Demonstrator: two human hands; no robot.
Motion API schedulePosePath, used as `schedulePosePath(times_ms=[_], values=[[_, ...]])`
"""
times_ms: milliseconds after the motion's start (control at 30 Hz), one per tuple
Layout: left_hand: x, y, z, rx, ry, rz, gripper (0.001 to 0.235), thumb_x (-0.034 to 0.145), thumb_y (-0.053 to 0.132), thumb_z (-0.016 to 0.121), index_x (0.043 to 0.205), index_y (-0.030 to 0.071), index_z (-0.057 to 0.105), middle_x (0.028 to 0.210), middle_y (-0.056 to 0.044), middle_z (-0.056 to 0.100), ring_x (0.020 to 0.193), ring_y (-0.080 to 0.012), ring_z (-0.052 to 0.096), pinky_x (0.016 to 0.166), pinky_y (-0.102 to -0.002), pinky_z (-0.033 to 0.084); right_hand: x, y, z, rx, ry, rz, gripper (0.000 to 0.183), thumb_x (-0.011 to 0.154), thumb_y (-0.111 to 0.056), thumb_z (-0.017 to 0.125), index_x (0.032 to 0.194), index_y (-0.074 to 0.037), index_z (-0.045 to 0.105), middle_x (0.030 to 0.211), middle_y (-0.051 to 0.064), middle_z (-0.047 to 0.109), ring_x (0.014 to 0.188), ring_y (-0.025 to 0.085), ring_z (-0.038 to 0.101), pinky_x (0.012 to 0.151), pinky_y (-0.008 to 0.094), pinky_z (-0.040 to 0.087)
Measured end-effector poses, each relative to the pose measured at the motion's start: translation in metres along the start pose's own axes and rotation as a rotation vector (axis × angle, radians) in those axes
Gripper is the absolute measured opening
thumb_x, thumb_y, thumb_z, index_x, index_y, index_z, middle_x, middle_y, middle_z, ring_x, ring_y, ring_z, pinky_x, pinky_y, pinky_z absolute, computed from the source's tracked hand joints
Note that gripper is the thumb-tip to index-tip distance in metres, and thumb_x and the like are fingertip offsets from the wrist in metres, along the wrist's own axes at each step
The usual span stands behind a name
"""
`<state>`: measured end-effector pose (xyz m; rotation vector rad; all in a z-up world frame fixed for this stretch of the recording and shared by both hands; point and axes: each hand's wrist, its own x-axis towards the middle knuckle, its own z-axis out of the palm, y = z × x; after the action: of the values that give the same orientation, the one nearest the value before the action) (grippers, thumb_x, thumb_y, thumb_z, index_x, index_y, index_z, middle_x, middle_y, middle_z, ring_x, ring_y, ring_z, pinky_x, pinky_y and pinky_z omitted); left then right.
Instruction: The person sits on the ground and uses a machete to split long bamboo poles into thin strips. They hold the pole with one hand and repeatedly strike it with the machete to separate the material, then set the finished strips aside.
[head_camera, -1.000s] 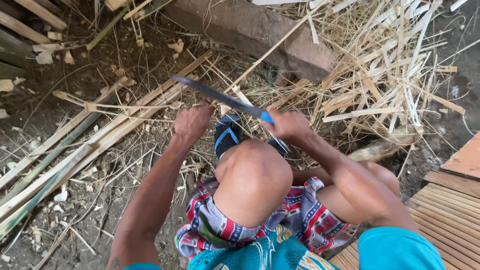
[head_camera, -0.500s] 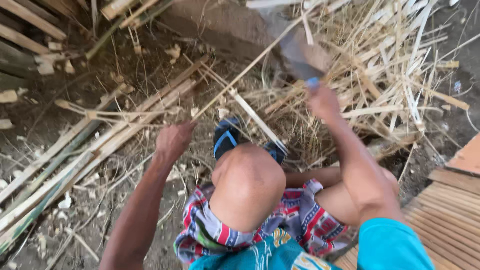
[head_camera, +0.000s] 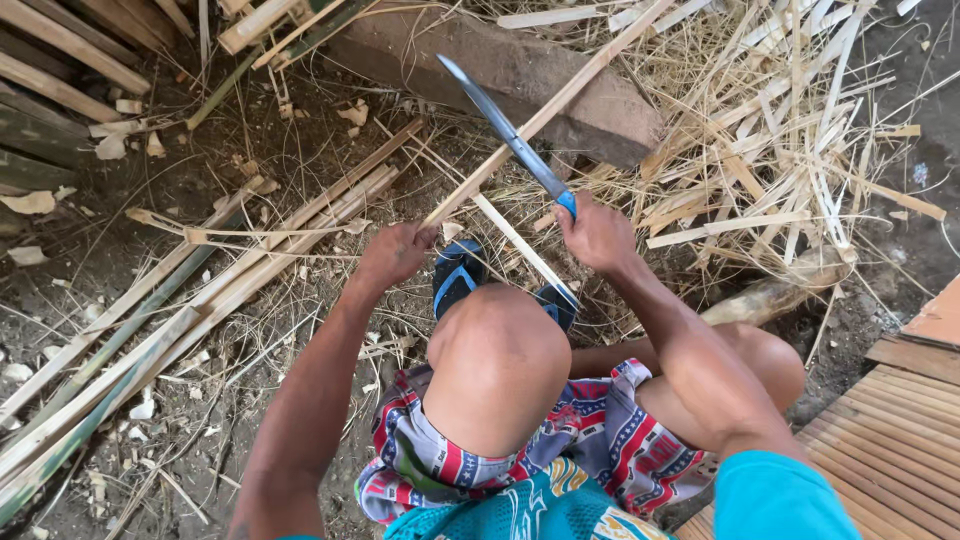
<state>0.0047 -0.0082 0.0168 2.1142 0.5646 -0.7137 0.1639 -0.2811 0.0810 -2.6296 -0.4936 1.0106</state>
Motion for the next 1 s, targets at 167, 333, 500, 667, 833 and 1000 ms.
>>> schedulePosePath(times_ms=[167, 333, 500, 667, 833, 1000], values=[[-0.016, 0.007, -0.012, -0.168, -0.012, -0.024, 0.049, 0.106, 0.046, 0.041, 0.106, 0.009, 0.073, 0.082, -0.017, 0.071, 0.071, -0.025, 0.066, 0.068, -0.044, 0.054, 0.004, 0.019, 0.024, -0.329, -0.003, -0.213, 0.048, 0.1, -0.05, 0.052, 0.115, -0.005, 0.055, 0.076, 0.019, 0.071, 0.068, 0.038, 0.07, 0.066, 0.053, 0.055], [-0.033, -0.013, -0.007, -0.079, 0.063, 0.129, 0.046, 0.108, 0.046, 0.042, 0.109, 0.01, 0.07, 0.078, -0.015, 0.07, 0.069, -0.0233, 0.068, 0.072, -0.041, 0.051, 0.041, 0.069, -0.039, -0.292, 0.298, 0.009, 0.05, 0.111, -0.05, 0.043, 0.111, -0.003, 0.061, 0.076, 0.017, 0.069, 0.07, 0.036, 0.07, 0.068, 0.052, 0.056], [-0.016, -0.012, -0.001, 0.037, 0.087, 0.085, 0.049, 0.109, 0.047, 0.043, 0.103, 0.007, 0.069, 0.085, -0.021, 0.071, 0.076, -0.031, 0.069, 0.073, -0.048, 0.055, 0.018, 0.043, -0.014, -0.371, 0.045, -0.145, 0.062, 0.102, -0.056, 0.04, 0.127, 0.0, 0.053, 0.066, 0.015, 0.069, 0.059, 0.034, 0.071, 0.057, 0.05, 0.057], [-0.029, -0.055, 0.002, 0.207, 0.159, 0.147, 0.04, 0.109, 0.04, 0.038, 0.112, 0.012, 0.067, 0.104, -0.021, 0.064, 0.076, -0.0289, 0.067, 0.067, -0.047, 0.06, 0.045, 0.102, -0.058, -0.161, 0.391, 0.085, 0.059, 0.105, -0.055, 0.044, 0.109, -0.003, 0.071, 0.087, 0.023, 0.072, 0.085, 0.041, 0.071, 0.075, 0.056, 0.054], [-0.038, -0.017, 0.024, 0.279, 0.384, 0.077, 0.042, 0.106, 0.034, 0.038, 0.137, 0.009, 0.05, 0.104, -0.025, 0.061, 0.055, -0.0287, 0.065, 0.039, -0.044, 0.059, 0.045, 0.079, -0.046, -0.145, 0.378, 0.042, 0.06, 0.105, -0.058, 0.042, 0.111, -0.004, 0.068, 0.087, 0.022, 0.072, 0.082, 0.042, 0.071, 0.076, 0.056, 0.054], [-0.015, 0.003, 0.011, 0.185, 0.133, 0.027, 0.044, 0.111, 0.039, 0.035, 0.134, 0.004, 0.047, 0.069, -0.019, 0.063, 0.048, -0.0278, 0.062, 0.04, -0.046, 0.053, -0.005, 0.01, 0.035, -0.266, 0.098, -0.234, 0.049, 0.1, -0.055, 0.049, 0.112, -0.009, 0.061, 0.084, 0.021, 0.073, 0.077, 0.044, 0.071, 0.07, 0.058, 0.054]])
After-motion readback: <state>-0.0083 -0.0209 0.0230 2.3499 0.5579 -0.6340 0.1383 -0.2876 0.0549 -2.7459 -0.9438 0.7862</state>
